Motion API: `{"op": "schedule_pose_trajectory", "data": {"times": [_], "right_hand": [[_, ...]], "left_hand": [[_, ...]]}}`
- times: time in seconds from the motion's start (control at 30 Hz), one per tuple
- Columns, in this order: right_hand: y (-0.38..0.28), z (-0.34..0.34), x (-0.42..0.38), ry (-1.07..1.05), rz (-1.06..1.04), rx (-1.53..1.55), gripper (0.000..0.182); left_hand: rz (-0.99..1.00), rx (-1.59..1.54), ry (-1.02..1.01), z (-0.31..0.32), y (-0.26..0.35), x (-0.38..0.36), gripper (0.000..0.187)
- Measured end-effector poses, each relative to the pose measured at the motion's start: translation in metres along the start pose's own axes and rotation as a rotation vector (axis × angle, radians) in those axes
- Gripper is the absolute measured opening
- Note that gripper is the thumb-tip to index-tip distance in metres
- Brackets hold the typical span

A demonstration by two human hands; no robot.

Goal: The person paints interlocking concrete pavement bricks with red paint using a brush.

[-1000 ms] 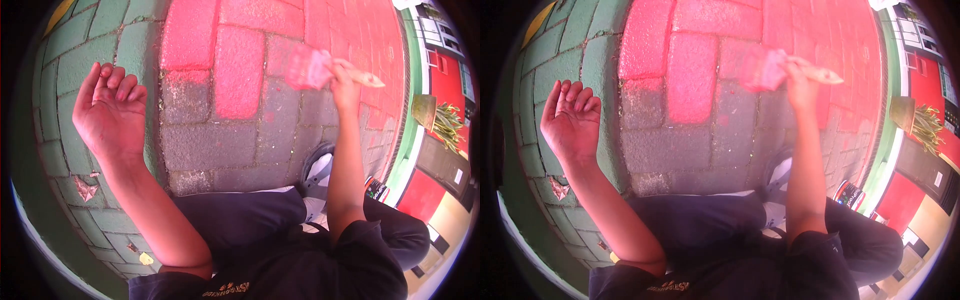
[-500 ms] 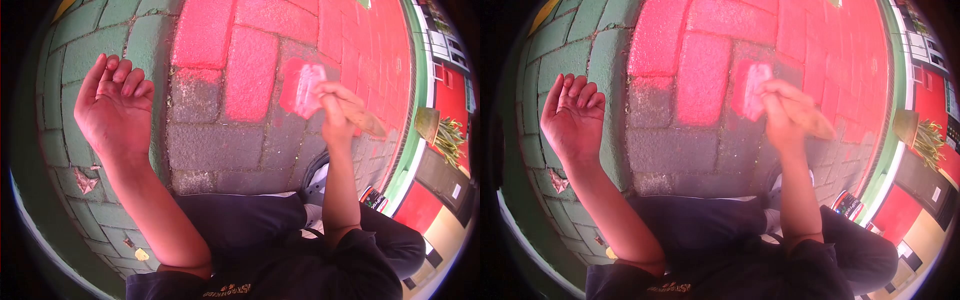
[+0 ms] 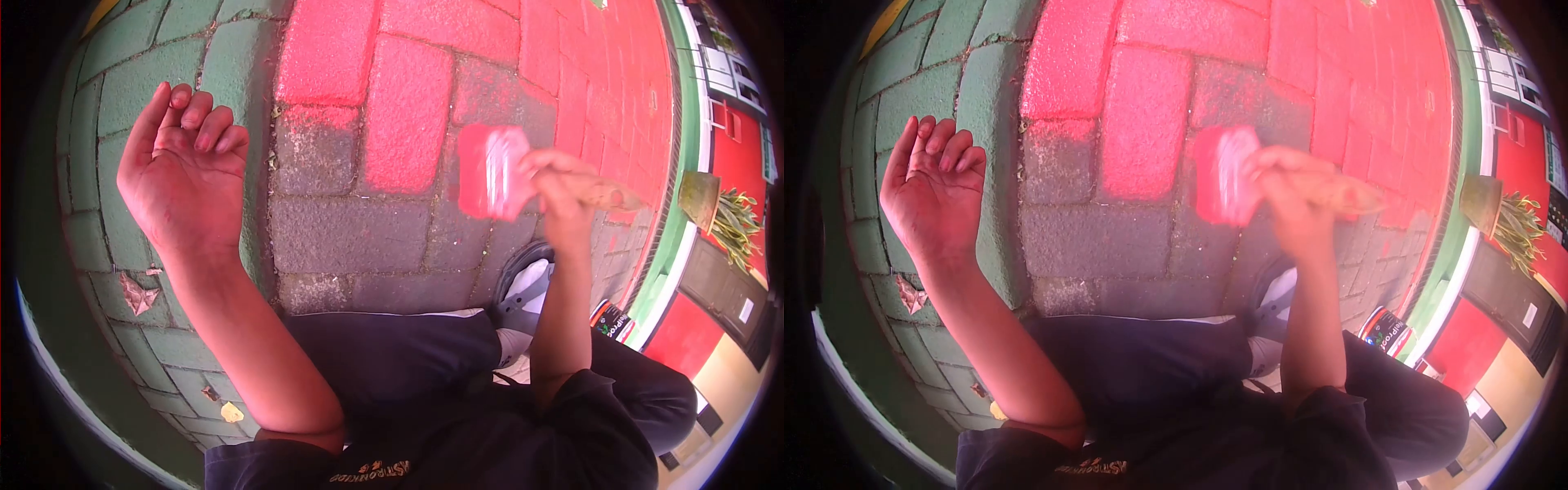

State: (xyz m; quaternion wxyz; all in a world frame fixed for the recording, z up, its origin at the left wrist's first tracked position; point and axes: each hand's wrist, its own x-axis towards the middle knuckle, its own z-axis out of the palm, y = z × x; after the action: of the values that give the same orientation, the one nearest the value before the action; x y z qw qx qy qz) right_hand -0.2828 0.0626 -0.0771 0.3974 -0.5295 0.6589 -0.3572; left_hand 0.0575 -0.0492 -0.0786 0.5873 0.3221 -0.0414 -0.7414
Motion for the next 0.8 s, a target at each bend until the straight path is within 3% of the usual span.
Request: {"op": "schedule_pose_trajectory", "data": {"times": [0.03,0.07,0.13,0.23,0.27,0.33,0.37,0.43,0.47,0.57,0.67,0.7,0.73,0.8], "right_hand": [[-0.002,-0.002,0.001,0.14,0.006,0.038,0.021],[-0.003,-0.003,0.008,0.147,0.008,0.04,0.021],[-0.001,-0.002,0.036,0.472,0.073,-0.148,0.02],[0.024,0.006,0.06,0.527,-0.11,-0.051,0.019],[0.027,0.004,0.052,0.526,-0.112,-0.053,0.019],[0.027,-0.002,0.026,0.23,0.027,-0.005,0.019],[0.022,-0.003,0.017,0.228,0.028,-0.005,0.019],[0.007,-0.006,0.0,-0.026,0.076,0.016,0.017],[0.001,-0.003,-0.002,-0.014,0.076,0.023,0.017],[-0.009,0.011,0.001,0.302,0.141,0.135,0.016],[0.017,0.007,-0.009,0.369,0.02,0.046,0.014],[0.014,-0.002,-0.017,0.2,0.117,0.119,0.015],[0.014,-0.01,-0.027,0.215,0.103,0.124,0.015],[0.015,-0.029,-0.051,0.09,0.154,0.204,0.016]], "left_hand": [[-0.008,0.005,-0.018,0.0,0.0,0.0,0.014],[-0.014,0.009,-0.022,0.0,-0.001,0.001,0.014],[-0.01,0.02,-0.01,-0.002,-0.001,0.002,0.013],[0.006,0.025,0.012,-0.002,0.0,0.002,0.013],[0.007,0.022,0.012,-0.002,0.0,0.003,0.013],[0.001,0.019,-0.01,-0.003,0.0,0.003,0.014],[0.002,0.019,-0.008,-0.003,0.0,0.003,0.014],[0.007,0.04,0.015,0.002,-0.003,0.002,0.015],[0.003,0.05,0.007,0.005,-0.004,0.001,0.015],[-0.029,0.131,0.036,0.003,-0.011,0.007,0.013],[-0.021,0.208,0.04,0.002,-0.016,0.008,0.013],[-0.051,0.212,-0.132,-0.011,-0.015,0.013,0.011],[-0.047,0.218,-0.153,-0.002,-0.022,0.011,0.011],[0.123,0.455,0.007,0.02,-0.04,0.005,0.01]]}}
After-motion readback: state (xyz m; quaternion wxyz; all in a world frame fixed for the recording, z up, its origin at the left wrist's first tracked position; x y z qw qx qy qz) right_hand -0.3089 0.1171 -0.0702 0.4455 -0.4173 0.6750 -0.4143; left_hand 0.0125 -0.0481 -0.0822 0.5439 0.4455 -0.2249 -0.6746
